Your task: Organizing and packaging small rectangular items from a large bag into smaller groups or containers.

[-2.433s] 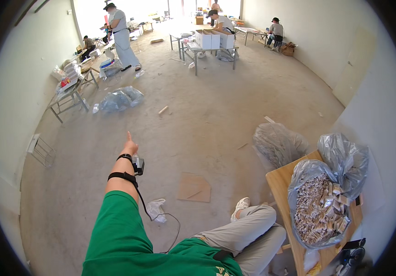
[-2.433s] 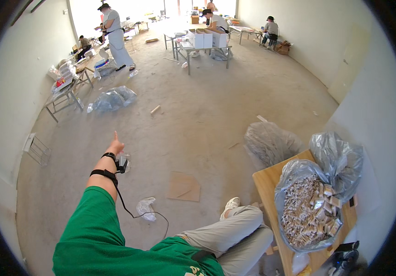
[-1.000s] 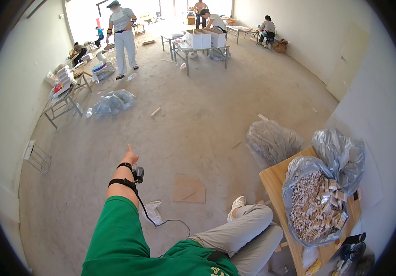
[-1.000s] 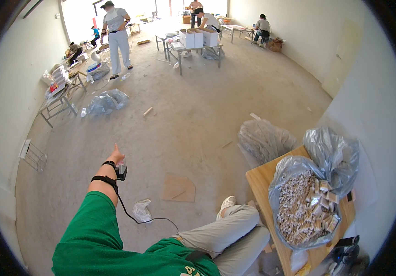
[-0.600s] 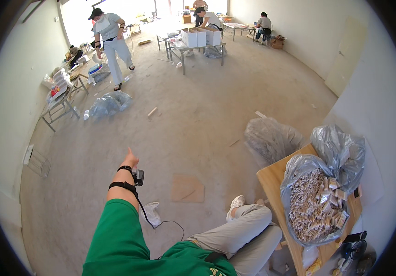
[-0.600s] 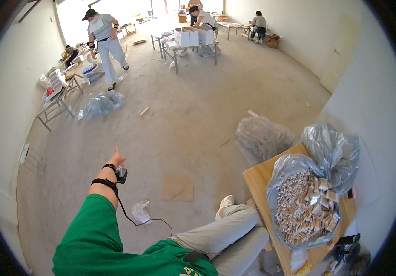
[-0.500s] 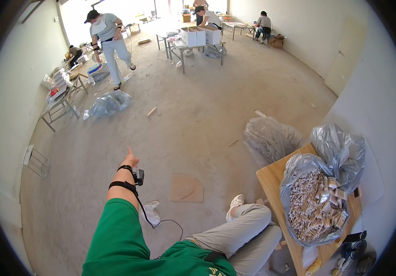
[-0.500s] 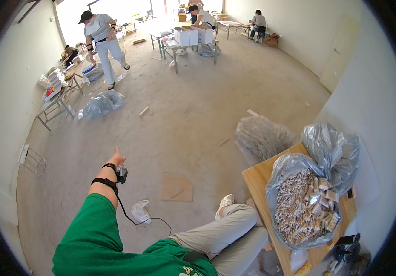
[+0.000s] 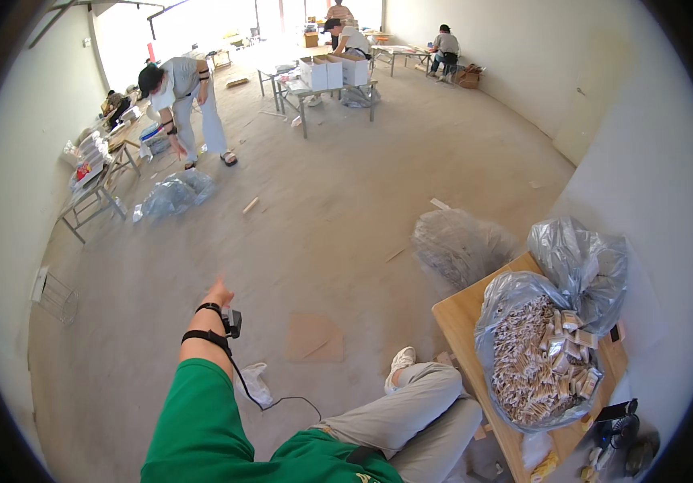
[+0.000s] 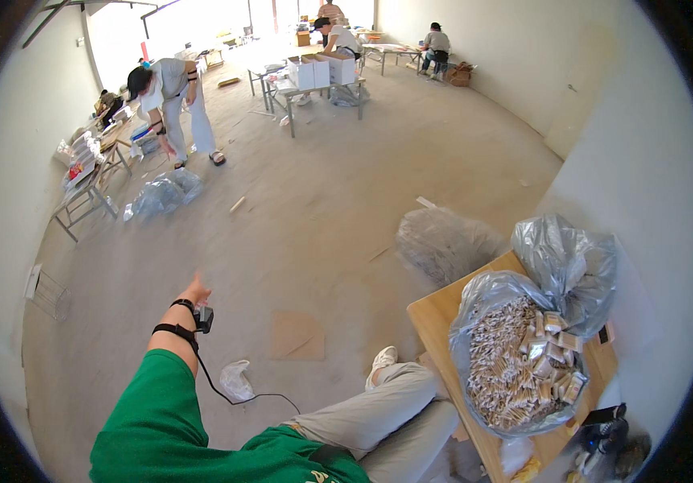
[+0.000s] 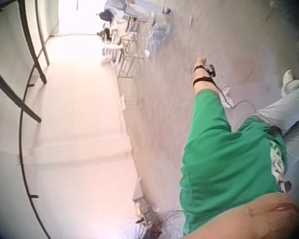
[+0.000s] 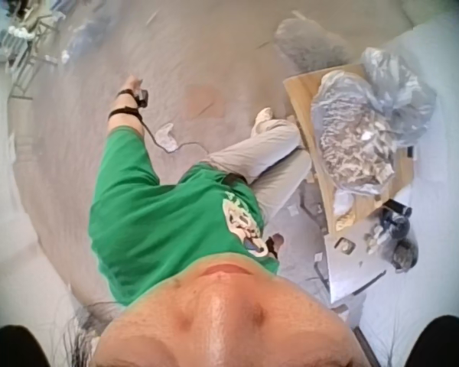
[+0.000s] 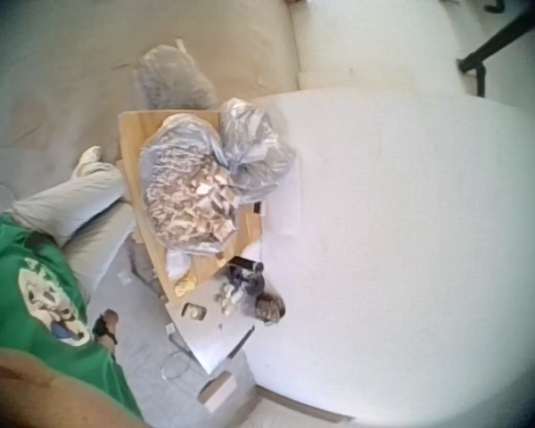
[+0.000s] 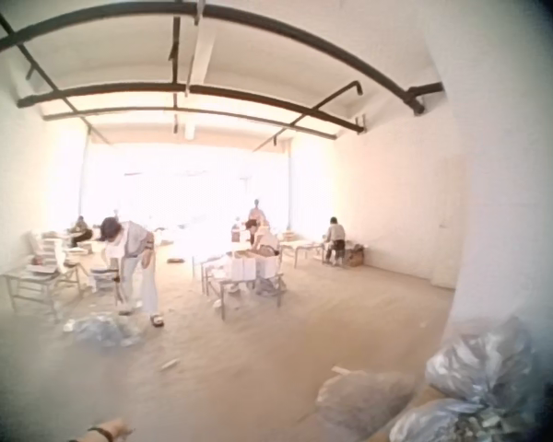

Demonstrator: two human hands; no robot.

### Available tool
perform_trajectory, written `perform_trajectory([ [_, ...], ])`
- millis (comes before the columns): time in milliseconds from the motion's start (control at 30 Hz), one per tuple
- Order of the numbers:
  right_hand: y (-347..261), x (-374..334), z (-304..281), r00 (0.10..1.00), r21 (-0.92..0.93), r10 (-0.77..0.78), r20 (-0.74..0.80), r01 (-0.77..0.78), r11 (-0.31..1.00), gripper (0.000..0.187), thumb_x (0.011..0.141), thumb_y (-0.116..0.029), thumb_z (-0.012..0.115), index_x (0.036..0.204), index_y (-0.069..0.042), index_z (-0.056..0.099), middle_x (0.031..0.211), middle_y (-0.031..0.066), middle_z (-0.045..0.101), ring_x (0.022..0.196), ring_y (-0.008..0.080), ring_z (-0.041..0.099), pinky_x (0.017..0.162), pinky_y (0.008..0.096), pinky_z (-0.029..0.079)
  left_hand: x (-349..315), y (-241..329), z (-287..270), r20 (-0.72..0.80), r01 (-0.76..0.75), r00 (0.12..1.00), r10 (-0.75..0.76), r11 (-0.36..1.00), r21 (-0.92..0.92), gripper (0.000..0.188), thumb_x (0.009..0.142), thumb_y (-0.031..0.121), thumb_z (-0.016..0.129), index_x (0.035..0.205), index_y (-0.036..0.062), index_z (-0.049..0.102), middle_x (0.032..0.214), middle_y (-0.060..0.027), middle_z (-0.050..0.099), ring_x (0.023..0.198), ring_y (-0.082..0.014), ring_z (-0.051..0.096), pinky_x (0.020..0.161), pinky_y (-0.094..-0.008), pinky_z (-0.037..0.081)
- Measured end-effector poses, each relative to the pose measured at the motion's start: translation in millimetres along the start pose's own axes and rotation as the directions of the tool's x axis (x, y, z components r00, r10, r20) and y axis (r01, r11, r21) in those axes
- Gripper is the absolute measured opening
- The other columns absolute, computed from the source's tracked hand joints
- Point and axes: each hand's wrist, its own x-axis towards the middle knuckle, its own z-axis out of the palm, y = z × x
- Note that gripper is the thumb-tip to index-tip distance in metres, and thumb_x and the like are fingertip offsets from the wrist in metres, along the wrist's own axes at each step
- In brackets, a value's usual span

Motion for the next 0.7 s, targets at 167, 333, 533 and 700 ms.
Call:
perform_trajectory([
  [167, -17, -3, -26, 0.995, 0.020, 0.069, -0.075, -0.067, 0.998, 0.025, 0.073, -0.028, 0.055, 0.082, -0.004, 0.060, 0.088, 0.0210, 0.060, 0.088, 0.0408, 0.054, 0.077, 0.0461, 0.044, 7, 20, 34, 0.136, -0.016, 0.990, 0.039, 0.987, -0.161, 0.076, 0.086, 0.025, 0.053, 0.142, 0.0186, 0.001, 0.116, -0.0227, 0.055, 0.102, -0.0339, 0.057, 0.083, -0.0459, 0.045],
  [333, -40, 13, -38, 0.992, 0.079, 0.000, -0.123, 0.010, 0.997, 0.024, 0.073, -0.027, 0.055, 0.080, -0.005, 0.059, 0.086, 0.0202, 0.059, 0.087, 0.0401, 0.054, 0.076, 0.0458, 0.044, 54, -39, 10, 0.104, 0.057, 0.993, -0.054, 0.998, -0.017, 0.072, 0.086, 0.026, 0.049, 0.141, 0.0178, 0.002, 0.117, -0.0211, 0.055, 0.091, -0.0307, 0.061, 0.083, -0.0424, 0.046],
  [533, -41, 12, -38, 0.983, 0.093, 0.036, -0.179, -0.020, 0.995, 0.022, 0.073, -0.026, 0.055, 0.078, -0.005, 0.059, 0.084, 0.0194, 0.059, 0.085, 0.0392, 0.054, 0.075, 0.0455, 0.044, 43, -6, 25, 0.188, 0.109, 0.978, -0.086, 0.987, -0.119, 0.081, 0.083, 0.019, 0.055, 0.141, 0.0124, 0.000, 0.125, -0.0190, 0.049, 0.083, -0.0244, 0.066, 0.080, -0.0370, 0.050],
  [700, -42, 14, -41, 0.977, 0.103, 0.012, -0.215, 0.010, 0.995, 0.021, 0.073, -0.026, 0.056, 0.076, -0.006, 0.058, 0.082, 0.0186, 0.059, 0.084, 0.0385, 0.054, 0.074, 0.0452, 0.044, 60, -15, 26, 0.173, 0.164, 0.974, -0.146, 0.982, -0.094, 0.079, 0.084, 0.019, 0.054, 0.142, 0.0117, 0.002, 0.126, -0.0188, 0.048, 0.093, -0.0262, 0.063, 0.086, -0.0370, 0.047],
])
